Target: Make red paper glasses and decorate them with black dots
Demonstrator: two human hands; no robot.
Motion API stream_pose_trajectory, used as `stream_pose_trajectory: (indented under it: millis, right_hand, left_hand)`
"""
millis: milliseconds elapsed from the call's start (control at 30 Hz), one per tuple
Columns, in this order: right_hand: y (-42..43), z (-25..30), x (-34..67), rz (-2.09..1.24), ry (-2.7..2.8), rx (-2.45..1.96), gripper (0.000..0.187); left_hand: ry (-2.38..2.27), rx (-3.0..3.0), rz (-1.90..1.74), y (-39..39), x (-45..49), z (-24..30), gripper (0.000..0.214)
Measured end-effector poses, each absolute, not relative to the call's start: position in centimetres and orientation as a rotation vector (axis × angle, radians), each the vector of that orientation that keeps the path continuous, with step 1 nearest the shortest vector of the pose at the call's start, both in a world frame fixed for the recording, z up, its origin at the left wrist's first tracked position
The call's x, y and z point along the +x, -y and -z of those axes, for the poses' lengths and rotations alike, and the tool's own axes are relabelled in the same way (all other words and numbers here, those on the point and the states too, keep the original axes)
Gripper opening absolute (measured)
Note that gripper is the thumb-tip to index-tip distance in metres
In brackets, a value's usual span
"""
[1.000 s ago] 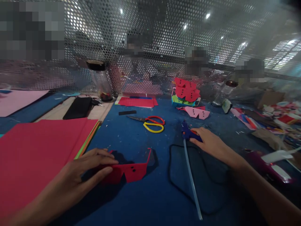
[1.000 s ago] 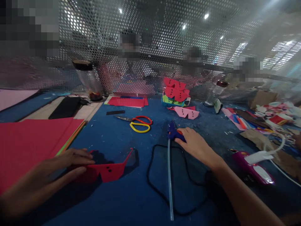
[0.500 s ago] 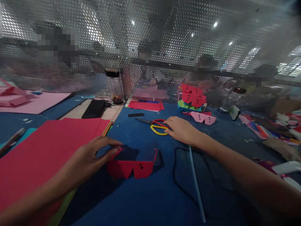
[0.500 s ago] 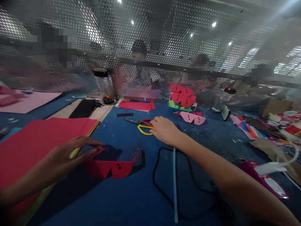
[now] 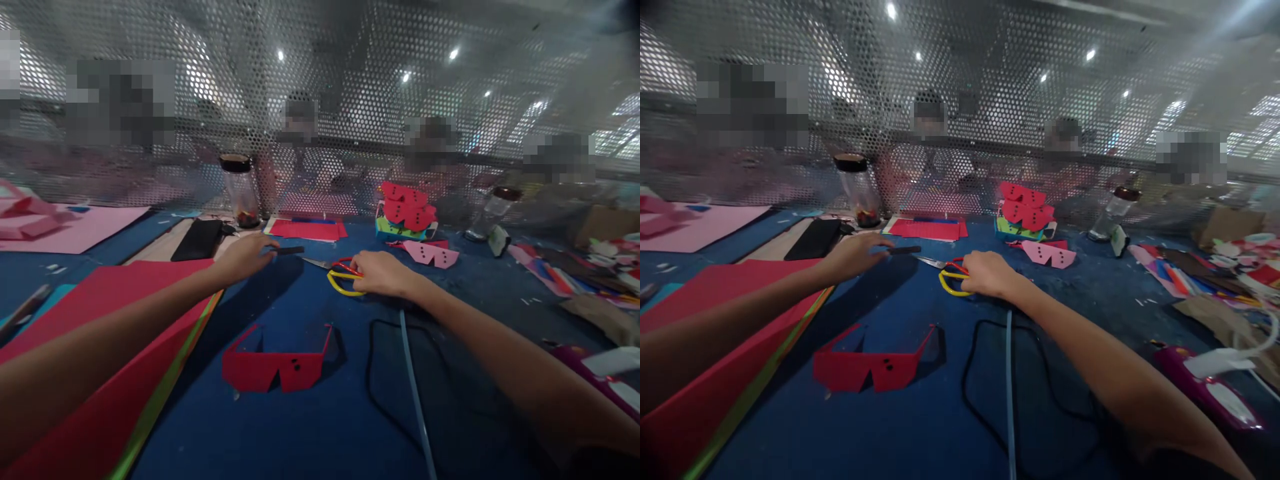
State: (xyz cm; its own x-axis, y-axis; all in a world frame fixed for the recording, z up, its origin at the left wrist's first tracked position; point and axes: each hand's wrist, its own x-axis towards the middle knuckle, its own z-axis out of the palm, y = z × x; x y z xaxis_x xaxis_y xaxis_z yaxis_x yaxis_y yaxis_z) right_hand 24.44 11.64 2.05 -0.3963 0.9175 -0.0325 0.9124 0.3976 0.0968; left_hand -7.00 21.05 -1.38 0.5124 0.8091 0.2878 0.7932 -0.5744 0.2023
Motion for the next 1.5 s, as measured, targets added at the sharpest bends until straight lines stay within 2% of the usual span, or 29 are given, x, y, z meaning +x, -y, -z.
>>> stream_pose_trajectory:
  millis: [133, 233, 333, 567, 700, 867, 1000, 1133, 1300, 1500]
  right_hand:
    - [-9.9, -2.5, 26.9, 0.639, -2.589, 2.047, 0.028]
    - [-8.7, -2.5, 27.6, 1.235, -2.563, 2.199, 0.030]
    - [-7.7, -2.6, 27.1, 1.526, -2.551, 2.284, 0.029]
    - [-6.7, -2.4, 25.2, 1.657, -2.625, 2.200, 0.033]
    - [-6.3, -1.8, 24.6, 1.760, -2.572, 2.200, 0.030]
    - [-5.8, -2.4, 24.5, 1.741, -2.794, 2.106, 0.028]
    - [-5.0, -3.7, 24.3, 1.735, -3.025, 1.985, 0.032]
    - [-2.5, -4.5, 22.5, 1.775, -3.106, 1.921, 0.030]
    - [1.7, -4.0, 19.4, 1.848, -2.960, 1.838, 0.032]
    - [4.6, -3.6, 18.3, 1.847, -3.011, 1.868, 0.030]
  left_hand:
    - [-1.407, 2.730, -0.479, -23.6, -5.5, 2.9, 0.042]
    - [-1.395, 2.724, -0.537, -24.2, -5.3, 3.7, 0.039]
    - [-1.385, 2.673, -0.608, -24.6, -5.4, 4.1, 0.033]
    - [-1.440, 2.605, -0.665, -25.1, -5.0, 4.2, 0.026]
    - [-1.426, 2.563, -0.725, -24.0, -4.8, 3.2, 0.031]
    - [-1.403, 2.312, -1.046, -21.9, -5.3, -0.3, 0.025]
    - [-1.170, 1.856, -1.200, -17.5, -4.9, -2.9, 0.026]
    - [-0.973, 1.580, -1.162, -10.4, -3.0, -3.6, 0.026]
    - [-0.786, 1.458, -1.120, -2.5, -0.6, -3.1, 0.022]
    - [-0.674, 1.310, -1.070, 1.2, 0.1, -2.9, 0.020]
